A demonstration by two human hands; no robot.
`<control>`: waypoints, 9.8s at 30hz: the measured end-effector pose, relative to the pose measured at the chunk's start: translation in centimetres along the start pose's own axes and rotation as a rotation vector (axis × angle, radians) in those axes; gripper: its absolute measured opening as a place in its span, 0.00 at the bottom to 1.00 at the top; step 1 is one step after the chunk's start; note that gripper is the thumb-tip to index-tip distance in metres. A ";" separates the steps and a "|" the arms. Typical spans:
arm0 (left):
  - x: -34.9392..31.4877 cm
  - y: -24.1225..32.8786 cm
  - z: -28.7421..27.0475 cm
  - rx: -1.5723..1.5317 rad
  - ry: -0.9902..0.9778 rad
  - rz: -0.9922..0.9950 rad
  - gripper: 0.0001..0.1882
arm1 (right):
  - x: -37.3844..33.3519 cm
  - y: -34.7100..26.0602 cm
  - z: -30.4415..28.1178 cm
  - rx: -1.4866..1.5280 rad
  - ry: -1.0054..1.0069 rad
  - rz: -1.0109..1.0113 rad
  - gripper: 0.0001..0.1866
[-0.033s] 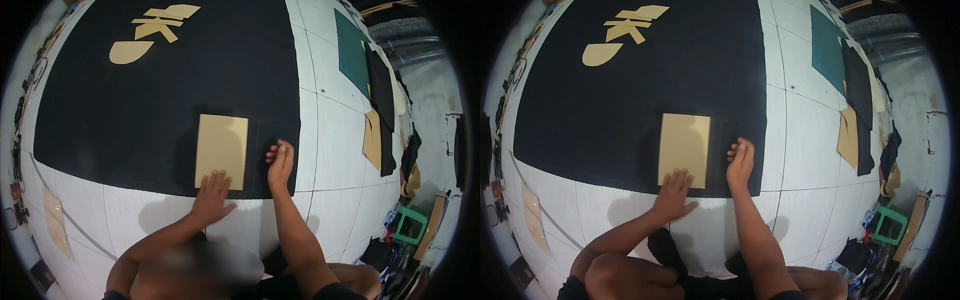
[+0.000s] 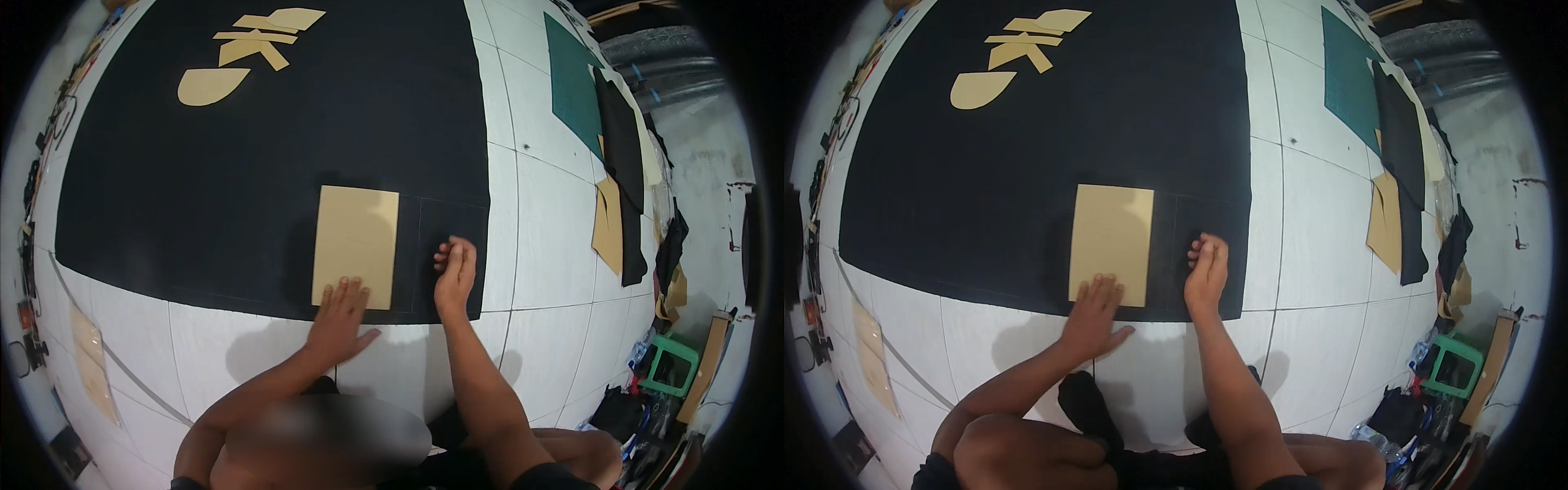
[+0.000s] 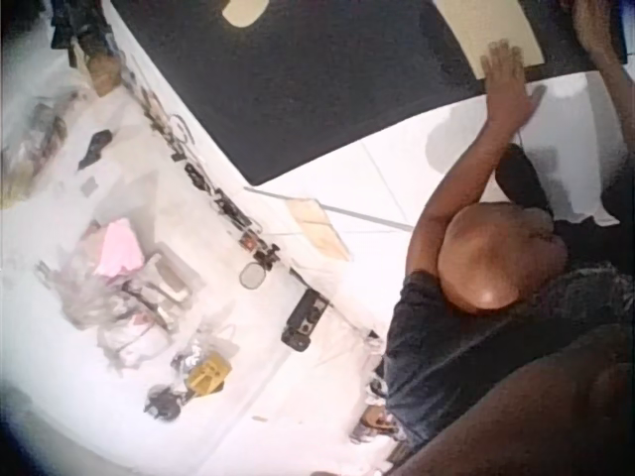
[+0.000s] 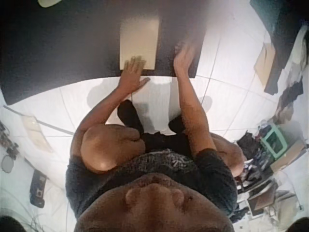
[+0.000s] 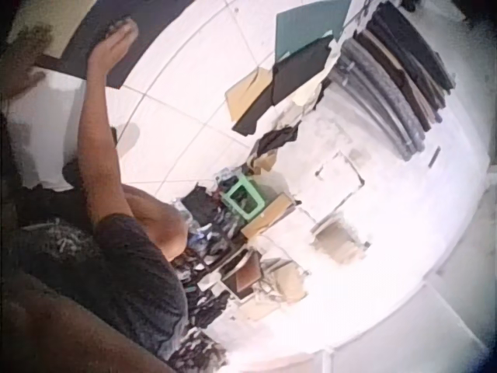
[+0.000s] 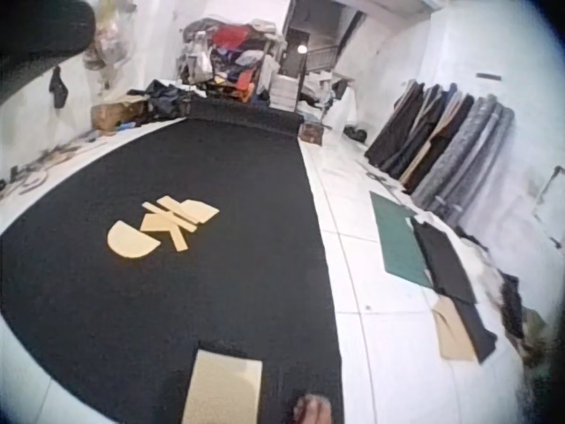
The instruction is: The person measures a piece of black material on the floor using a metal ruler and a pencil, removes paper templates from a plastic bag, and traces a template onto the material with a pencil.
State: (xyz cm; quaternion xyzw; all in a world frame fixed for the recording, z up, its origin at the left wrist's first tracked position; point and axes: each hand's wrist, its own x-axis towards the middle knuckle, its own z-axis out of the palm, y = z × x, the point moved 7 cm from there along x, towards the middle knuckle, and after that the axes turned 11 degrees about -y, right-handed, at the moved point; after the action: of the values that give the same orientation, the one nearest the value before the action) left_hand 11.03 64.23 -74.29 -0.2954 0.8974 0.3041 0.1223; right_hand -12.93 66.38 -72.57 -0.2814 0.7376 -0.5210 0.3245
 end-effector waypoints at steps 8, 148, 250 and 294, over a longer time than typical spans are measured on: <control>-5.9 -5.9 -1.0 -0.029 0.354 -0.013 0.36 | -6.0 0.2 3.2 -0.429 -0.082 -0.422 0.13; -5.3 -8.3 -3.1 -0.086 0.437 -0.171 0.25 | -5.2 -9.3 19.3 -0.282 -0.759 -0.273 0.18; -6.0 -9.3 -4.1 -0.197 0.341 -0.261 0.24 | 3.5 -3.9 12.2 0.026 -0.270 -0.016 0.15; -6.2 -25.4 -10.3 0.143 0.583 -0.548 0.35 | 7.5 -18.5 -7.4 -0.562 -0.221 -0.170 0.19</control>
State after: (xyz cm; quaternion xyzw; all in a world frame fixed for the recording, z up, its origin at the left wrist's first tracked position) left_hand 30.94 44.43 -75.74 -0.5884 0.8012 0.1007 -0.0403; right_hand -21.90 59.55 -54.51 -0.4758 0.7869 -0.2879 0.2675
